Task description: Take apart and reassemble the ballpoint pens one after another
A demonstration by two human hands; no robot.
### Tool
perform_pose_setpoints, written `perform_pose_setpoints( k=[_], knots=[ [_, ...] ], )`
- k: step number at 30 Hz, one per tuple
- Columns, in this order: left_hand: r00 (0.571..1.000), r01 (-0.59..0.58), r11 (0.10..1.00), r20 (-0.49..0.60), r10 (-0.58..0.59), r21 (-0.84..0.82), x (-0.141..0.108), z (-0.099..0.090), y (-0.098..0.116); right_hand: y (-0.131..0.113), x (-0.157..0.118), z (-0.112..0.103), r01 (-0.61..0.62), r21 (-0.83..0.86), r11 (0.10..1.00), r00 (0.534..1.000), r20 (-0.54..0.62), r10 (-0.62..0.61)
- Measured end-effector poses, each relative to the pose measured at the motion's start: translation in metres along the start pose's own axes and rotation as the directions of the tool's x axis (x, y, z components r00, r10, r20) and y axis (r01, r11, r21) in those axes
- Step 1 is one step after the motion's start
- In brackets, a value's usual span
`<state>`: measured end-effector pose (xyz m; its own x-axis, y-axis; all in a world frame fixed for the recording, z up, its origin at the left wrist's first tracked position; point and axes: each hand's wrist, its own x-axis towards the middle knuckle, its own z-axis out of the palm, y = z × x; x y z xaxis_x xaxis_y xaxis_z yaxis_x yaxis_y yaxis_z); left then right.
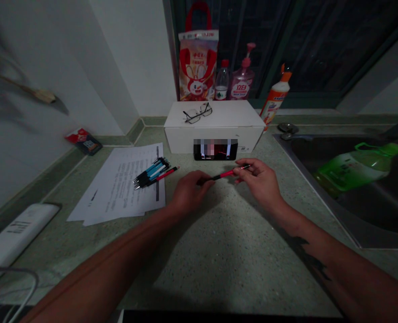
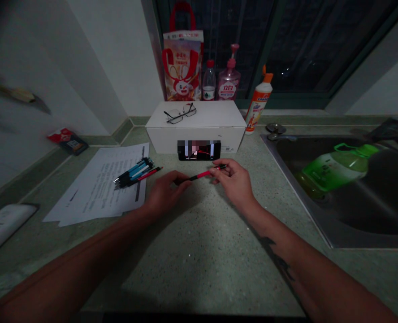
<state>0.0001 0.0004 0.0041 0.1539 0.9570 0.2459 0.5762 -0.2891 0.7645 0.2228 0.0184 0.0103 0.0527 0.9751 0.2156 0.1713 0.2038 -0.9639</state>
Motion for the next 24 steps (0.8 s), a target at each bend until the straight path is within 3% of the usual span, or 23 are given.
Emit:
perform_pose_setpoints(
  k=[3,7,24],
  knots=[
    [0.997,-0.053,0.999,0.062,0.053,-0.001,-0.0041,0.0042,0.0003,-0.0006,-0.0023,0.0031,-0.039,0.109,0.993,0.999,-0.002,0.039],
    [0.998,-0.053,0.998,0.041,0.052,0.022,-0.0059,0.0067,0.0005,-0.0017,-0.0056,0.0059,-0.073,0.157,0.985,0.997,0.032,0.069],
    [0.998,-0.045,0.998,0.056,0.043,0.043,-0.0053,0.0074,-0.0032,0.0002,-0.0072,0.0071,-0.063,0.138,0.988,0.997,0.057,0.056]
  ],
)
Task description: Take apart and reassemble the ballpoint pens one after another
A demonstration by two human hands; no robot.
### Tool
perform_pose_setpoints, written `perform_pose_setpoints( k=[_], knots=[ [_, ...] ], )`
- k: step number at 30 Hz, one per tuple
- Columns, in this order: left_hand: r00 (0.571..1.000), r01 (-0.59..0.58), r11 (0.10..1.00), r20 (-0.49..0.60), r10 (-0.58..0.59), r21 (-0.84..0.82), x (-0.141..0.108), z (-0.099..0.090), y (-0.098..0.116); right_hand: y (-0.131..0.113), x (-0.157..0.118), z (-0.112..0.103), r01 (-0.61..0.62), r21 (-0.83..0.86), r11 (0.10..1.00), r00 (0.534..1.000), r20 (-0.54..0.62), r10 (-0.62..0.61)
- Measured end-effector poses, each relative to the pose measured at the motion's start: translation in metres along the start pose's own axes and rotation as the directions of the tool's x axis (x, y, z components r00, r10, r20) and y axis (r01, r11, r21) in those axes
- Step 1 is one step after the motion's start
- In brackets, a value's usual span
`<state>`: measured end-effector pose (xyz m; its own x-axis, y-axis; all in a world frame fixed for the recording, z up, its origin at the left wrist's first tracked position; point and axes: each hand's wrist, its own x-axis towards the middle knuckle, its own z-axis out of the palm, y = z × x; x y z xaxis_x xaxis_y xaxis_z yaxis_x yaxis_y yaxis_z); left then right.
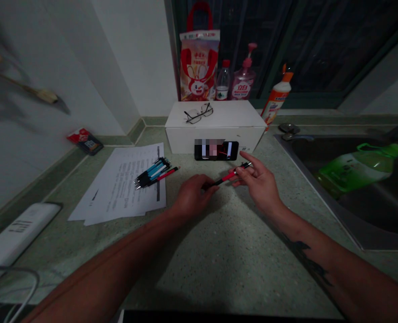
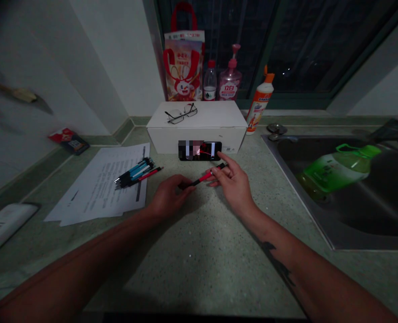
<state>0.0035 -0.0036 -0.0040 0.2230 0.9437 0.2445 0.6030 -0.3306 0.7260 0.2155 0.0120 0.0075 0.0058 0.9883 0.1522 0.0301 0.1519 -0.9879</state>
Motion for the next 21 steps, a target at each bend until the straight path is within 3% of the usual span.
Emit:
perform_pose_setpoints(
  k=[5,8,10,13,18,21],
  knots=[
    [1.0,-0.011,1.0,0.024,0.011,0.0,0.0,-0.001,0.004,0.001,0.0,0.003,-0.02,0.008,1.0,1.0,0.013,0.019],
    [0.999,-0.012,1.0,0.052,0.012,-0.014,0.001,-0.003,0.007,0.005,0.01,-0.011,0.066,-0.222,0.973,0.991,-0.099,-0.09],
    [0.999,-0.001,1.0,0.051,0.002,-0.014,0.002,-0.004,0.007,0.008,0.019,-0.028,0.109,-0.496,0.862,0.959,-0.175,-0.222],
    [0.999,0.023,1.0,0.029,-0.023,0.001,0.004,-0.005,0.004,0.015,0.03,-0.053,0.055,-0.792,0.609,0.951,-0.145,-0.274],
    [0.999,0.031,0.999,-0.026,-0.031,0.007,0.006,-0.004,-0.001,0.022,0.03,-0.061,-0.036,-0.949,0.312,0.99,-0.076,-0.119],
    [0.998,0.047,0.998,-0.053,-0.046,0.028,0.008,-0.006,-0.001,0.016,0.025,-0.052,-0.06,-0.961,0.27,0.991,-0.089,-0.098]
  ],
)
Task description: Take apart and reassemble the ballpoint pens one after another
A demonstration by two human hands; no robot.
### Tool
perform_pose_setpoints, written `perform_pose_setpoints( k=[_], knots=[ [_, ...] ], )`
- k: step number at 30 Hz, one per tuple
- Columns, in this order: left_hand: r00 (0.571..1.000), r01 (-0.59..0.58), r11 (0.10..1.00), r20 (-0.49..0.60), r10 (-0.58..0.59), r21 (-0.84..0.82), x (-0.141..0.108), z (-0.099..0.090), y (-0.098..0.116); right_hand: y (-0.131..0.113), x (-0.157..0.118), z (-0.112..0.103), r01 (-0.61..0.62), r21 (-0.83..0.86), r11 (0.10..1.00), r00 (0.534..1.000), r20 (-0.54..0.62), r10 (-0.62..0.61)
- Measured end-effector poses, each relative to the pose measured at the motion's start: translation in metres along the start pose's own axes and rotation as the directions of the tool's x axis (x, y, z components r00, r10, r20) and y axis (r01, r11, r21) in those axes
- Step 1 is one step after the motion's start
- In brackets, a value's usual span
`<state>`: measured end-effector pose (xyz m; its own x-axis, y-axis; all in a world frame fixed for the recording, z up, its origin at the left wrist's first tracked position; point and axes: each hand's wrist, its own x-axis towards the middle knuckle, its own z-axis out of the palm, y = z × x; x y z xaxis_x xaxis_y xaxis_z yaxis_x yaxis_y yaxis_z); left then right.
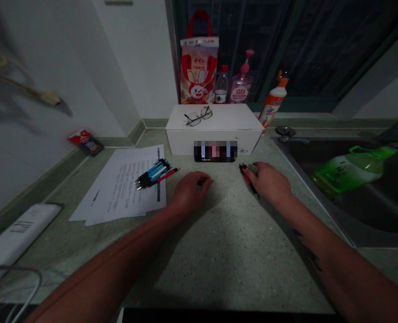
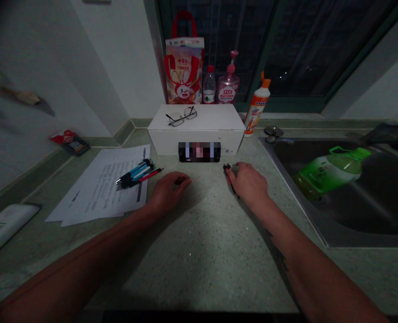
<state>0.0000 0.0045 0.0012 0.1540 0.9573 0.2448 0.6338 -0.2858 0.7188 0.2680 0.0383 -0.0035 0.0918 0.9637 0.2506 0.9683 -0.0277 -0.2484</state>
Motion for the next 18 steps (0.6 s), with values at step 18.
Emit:
perform_pose_setpoints(
  k=[18],
  knots=[
    [0.992,0.122,0.681,-0.115,-0.056,0.722,0.02,-0.027,-0.031,-0.021,-0.006,-0.009,0.046,-0.054,0.998,0.987,0.156,-0.037]
  ],
)
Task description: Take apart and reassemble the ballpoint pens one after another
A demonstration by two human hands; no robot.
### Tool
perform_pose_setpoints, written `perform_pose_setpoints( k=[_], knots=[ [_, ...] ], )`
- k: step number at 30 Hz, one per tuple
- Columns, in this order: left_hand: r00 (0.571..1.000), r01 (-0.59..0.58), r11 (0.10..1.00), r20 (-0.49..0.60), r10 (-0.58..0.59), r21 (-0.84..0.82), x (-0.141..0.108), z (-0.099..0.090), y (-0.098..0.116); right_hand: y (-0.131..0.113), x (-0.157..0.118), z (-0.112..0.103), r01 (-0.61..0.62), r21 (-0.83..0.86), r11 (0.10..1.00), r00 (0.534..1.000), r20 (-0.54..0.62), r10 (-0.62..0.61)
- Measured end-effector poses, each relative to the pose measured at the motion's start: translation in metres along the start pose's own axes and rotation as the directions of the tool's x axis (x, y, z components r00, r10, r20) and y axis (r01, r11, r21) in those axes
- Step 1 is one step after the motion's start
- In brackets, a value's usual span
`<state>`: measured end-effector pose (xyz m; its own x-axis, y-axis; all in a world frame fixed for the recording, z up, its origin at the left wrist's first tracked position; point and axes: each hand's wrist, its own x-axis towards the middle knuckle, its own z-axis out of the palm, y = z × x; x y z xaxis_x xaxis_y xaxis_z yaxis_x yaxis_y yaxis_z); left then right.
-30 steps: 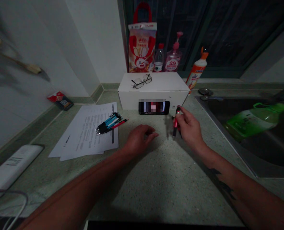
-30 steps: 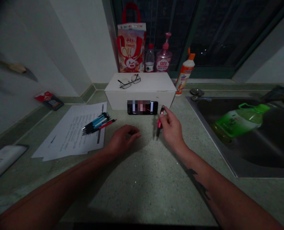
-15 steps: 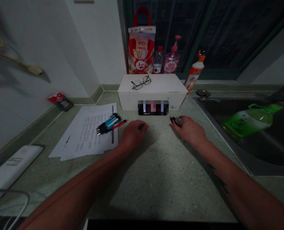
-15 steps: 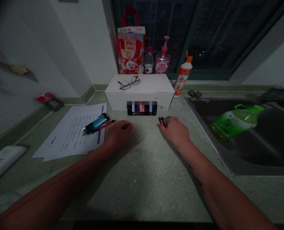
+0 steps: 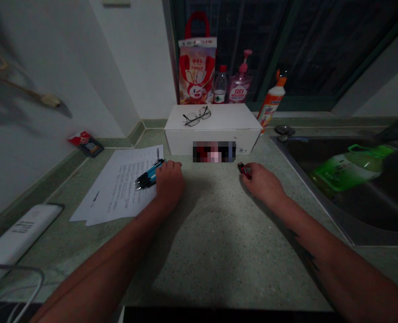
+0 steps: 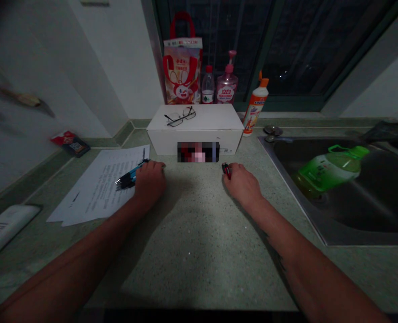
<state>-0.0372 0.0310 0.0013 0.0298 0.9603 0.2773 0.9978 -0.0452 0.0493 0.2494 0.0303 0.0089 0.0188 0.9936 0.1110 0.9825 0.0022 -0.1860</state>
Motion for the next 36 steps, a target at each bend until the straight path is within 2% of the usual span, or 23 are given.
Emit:
perform_pose_setpoints(
  k=[5,13,19,27,31,36],
  knots=[
    [0.998,-0.02,0.999,0.057,0.018,0.042,0.002,-0.002,-0.002,-0.004,-0.002,0.0,0.002,0.016,1.0,1.0,0.029,-0.002],
    [0.977,-0.185,0.968,0.073,0.199,-0.171,-0.003,-0.001,0.014,-0.005,-0.004,0.005,0.041,0.052,0.998,0.999,-0.006,-0.041],
    [0.987,-0.129,0.986,0.08,0.138,-0.106,-0.01,-0.011,0.02,-0.003,-0.003,0.007,0.038,0.024,0.999,0.999,-0.015,-0.037],
    [0.973,-0.18,0.971,0.12,0.199,-0.156,-0.008,-0.009,0.022,-0.011,-0.007,-0.005,-0.011,-0.076,0.997,0.999,0.048,0.015],
    [0.975,-0.178,0.974,0.109,0.194,-0.139,-0.012,-0.011,0.024,-0.014,-0.01,-0.01,-0.033,-0.118,0.992,0.998,0.055,0.04],
    [0.971,-0.17,0.975,0.145,0.191,-0.143,-0.014,-0.014,0.026,-0.016,-0.011,-0.013,-0.026,-0.149,0.989,0.997,0.073,0.037]
  ],
)
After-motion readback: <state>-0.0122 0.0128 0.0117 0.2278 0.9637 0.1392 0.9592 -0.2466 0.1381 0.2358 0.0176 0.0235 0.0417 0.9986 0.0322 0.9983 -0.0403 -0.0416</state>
